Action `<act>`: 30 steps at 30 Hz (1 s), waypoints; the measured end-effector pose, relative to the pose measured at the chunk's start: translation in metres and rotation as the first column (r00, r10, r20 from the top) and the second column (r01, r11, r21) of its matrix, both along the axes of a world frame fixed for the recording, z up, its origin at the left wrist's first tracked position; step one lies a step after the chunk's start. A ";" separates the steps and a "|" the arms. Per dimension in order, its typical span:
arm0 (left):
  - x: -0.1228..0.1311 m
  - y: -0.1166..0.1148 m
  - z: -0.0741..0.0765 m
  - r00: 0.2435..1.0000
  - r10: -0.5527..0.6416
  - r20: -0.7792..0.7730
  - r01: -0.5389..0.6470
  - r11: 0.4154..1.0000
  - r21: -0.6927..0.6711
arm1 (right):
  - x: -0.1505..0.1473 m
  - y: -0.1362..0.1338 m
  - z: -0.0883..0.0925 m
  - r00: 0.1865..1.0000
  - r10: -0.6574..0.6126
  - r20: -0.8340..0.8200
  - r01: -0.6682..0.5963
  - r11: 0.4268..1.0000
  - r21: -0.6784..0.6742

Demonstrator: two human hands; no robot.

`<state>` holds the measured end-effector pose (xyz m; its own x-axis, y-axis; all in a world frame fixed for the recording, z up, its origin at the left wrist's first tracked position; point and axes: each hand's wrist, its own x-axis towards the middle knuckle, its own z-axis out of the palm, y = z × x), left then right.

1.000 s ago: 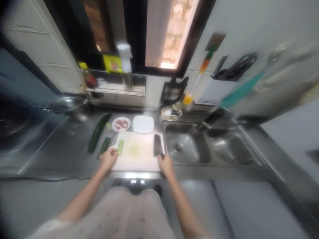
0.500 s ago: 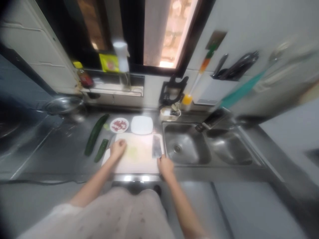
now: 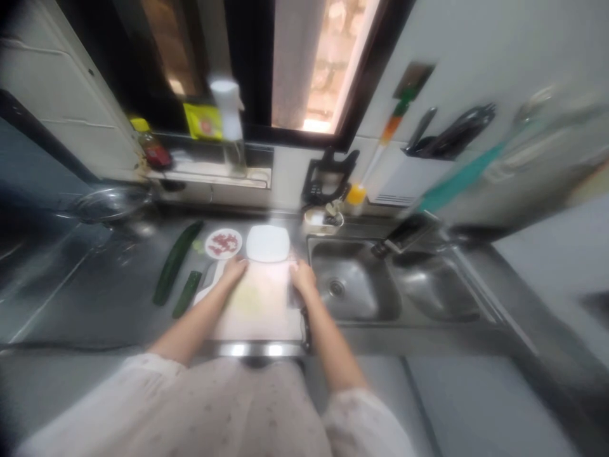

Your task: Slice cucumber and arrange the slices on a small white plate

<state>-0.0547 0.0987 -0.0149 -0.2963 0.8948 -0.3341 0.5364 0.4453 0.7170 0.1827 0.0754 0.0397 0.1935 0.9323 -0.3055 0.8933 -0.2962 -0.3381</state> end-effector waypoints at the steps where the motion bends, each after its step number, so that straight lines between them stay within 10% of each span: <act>1: 0.001 0.002 0.000 1.000 -0.002 0.015 0.002 1.000 -0.009 | -0.004 0.011 -0.003 1.000 -0.009 -0.022 0.009 1.000 -0.002; 18: 0.010 0.026 -0.007 1.000 0.018 0.004 -0.018 0.999 -0.036 | -0.034 0.059 -0.047 0.985 -0.057 -0.160 0.058 0.998 0.006; 30: 0.000 -0.011 0.017 0.985 0.067 0.160 -0.081 0.993 0.082 | -0.027 0.027 -0.035 0.909 -0.143 -0.393 0.207 0.970 0.127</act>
